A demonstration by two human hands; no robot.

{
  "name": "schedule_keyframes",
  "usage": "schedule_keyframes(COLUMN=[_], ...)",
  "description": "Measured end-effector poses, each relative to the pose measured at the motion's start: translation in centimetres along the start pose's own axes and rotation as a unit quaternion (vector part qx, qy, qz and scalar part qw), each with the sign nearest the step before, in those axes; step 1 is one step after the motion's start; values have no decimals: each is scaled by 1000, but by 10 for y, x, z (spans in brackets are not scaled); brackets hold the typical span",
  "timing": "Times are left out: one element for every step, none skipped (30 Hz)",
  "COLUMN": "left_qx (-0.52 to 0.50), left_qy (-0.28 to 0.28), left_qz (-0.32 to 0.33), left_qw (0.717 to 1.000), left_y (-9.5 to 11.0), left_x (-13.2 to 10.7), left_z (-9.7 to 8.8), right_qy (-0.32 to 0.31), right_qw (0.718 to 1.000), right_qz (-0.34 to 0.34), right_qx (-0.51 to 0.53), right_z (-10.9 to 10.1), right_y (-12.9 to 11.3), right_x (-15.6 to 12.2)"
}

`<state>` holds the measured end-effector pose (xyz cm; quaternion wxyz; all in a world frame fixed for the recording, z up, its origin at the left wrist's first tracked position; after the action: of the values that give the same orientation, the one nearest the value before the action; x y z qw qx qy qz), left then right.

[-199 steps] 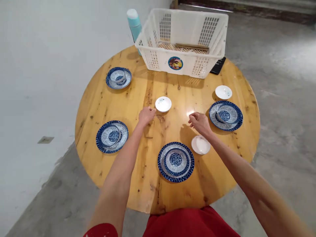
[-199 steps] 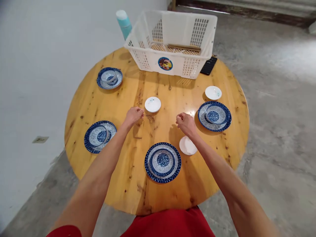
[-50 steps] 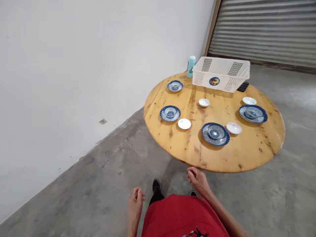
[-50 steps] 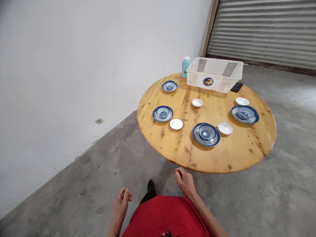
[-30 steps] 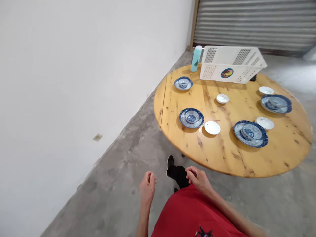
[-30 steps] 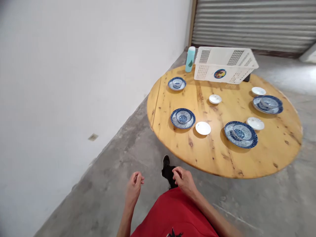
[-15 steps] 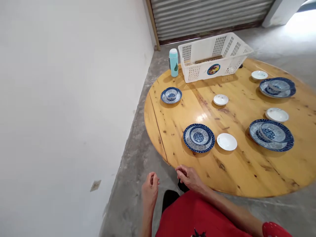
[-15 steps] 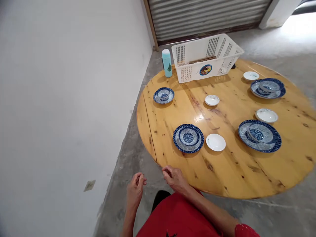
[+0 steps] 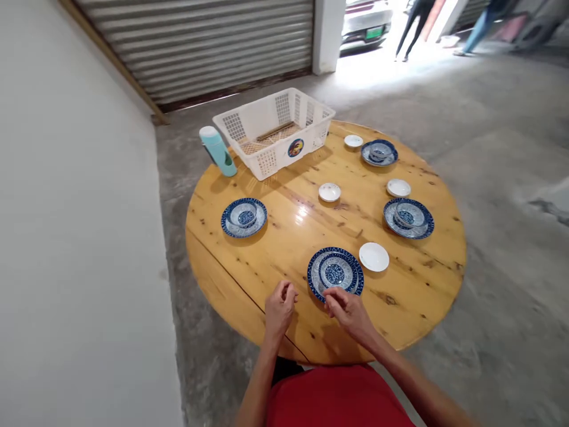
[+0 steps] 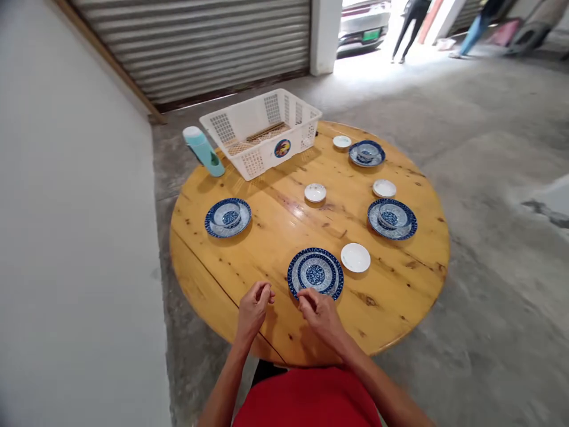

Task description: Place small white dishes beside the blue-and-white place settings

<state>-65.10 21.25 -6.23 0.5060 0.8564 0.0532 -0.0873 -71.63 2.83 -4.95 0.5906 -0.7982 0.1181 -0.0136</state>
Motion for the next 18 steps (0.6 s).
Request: schedule_keyframes(left_qx=[1,3,5,8,12,19,28,38,49,58,64,67,67,68,72,78,86,94], left_qy=[-24,-45,-63,-78,-91,-101,-110,-118,-125,-130,-133,-137,-140,-143,-145,-147,-149,-152], left_qz=[18,33,45,53,60,67,73,78,81,85,89,92,96,101,104,105,103,102], left_qw=[1000,998,997,995,994,992,991,989,988,986,985,984,983,982,981,980,980,979], left_y=[5,9,12,13,15,17,19,22,26,31,37,44,51,59,66,72,77,81], left_x=[16,32,47,62,77,92,108,124,140,155,170,183,196,208,220,230,240,250], left_z=[0,0,0,0,0,1,3,7,12,19,26,34,42,51,60,68,77,87], right_qy=[34,64,93,120,143,161,174,186,195,203,209,214,216,217,218,221,226,233], right_qw=[999,997,993,989,985,982,979,977,975,974,971,969,968,967,967,966,965,961], right_qz=[24,48,69,85,96,102,105,104,100,97,95,94,95,98,104,114,127,142], right_qx=[5,11,16,19,18,12,4,-9,-24,-43,-62,-78,-87,-88,-80,-67,-52,-38], right_z=[-4,-7,-10,-13,-15,-18,-21,-24,-29,-33,-39,-45,-51,-57,-63,-68,-73,-78], right_y=[2,4,6,7,7,6,4,2,0,-2,-3,-2,-1,3,8,14,22,29], right_x=[7,14,21,27,35,43,51,61,72,84,97,111,126,142,159,175,192,209])
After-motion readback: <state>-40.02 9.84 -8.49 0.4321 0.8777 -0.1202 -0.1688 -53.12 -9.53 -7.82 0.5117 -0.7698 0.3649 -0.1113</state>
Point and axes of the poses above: each hand's wrist, its own x-axis towards the middle knuckle, its own z-axis out of the palm, y = z × x, the point moved 9 cm from there along x, towards the middle knuckle, and after that the axes turned 7 degrees about y, right-handed, at the moved point
